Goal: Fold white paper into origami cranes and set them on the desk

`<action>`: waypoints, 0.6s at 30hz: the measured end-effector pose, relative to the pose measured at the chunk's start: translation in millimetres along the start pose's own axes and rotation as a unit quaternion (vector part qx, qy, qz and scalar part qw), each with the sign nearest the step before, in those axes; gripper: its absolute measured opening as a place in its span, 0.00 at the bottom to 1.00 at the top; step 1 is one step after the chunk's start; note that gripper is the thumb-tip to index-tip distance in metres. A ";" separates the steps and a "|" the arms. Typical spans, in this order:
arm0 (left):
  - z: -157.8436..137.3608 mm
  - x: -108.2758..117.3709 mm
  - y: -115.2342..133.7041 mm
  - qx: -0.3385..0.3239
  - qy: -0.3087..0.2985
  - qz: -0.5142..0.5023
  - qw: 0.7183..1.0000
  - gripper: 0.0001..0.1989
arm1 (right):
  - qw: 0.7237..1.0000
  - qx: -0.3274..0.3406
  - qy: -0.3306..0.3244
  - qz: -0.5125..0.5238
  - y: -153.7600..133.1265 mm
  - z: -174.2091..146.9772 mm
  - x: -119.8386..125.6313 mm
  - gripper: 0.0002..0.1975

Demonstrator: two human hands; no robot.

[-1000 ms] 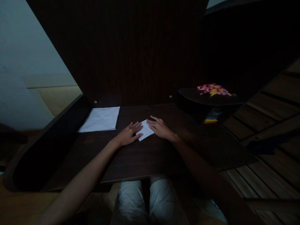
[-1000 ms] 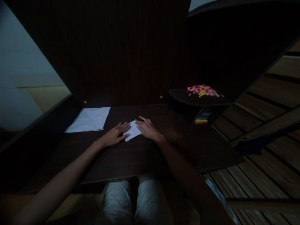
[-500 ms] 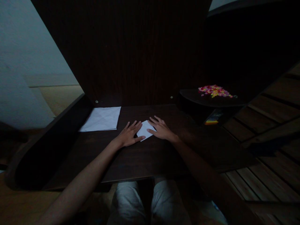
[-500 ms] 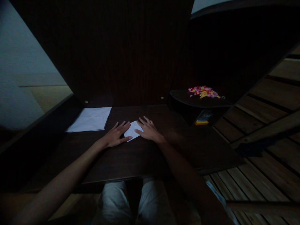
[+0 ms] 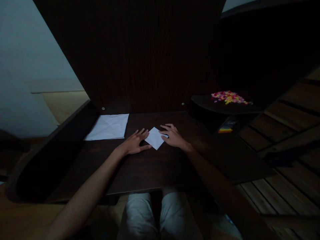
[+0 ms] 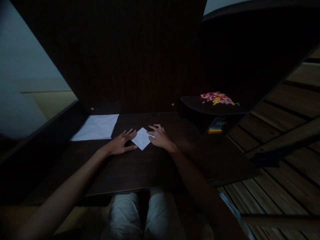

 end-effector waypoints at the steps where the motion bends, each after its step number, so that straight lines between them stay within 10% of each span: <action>1: -0.2 0.0 -0.8 0.001 0.001 0.000 1.000 0.39 | 1.000 -0.002 -0.011 0.001 -0.2 -0.2 -0.4 0.21; 18: -0.1 4.6 -13.0 -0.035 0.109 0.003 0.993 0.22 | 0.997 0.016 -0.070 0.007 -1.2 -1.3 0.3 0.29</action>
Point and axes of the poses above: each hand's wrist, its own z-axis towards the middle knuckle, its own x-axis out of the back of the hand, y = z × x, the point moved 3 cm from there along z, towards the middle knuckle, and after that the axes turned 1 degree about -y, right-handed, at the moved point
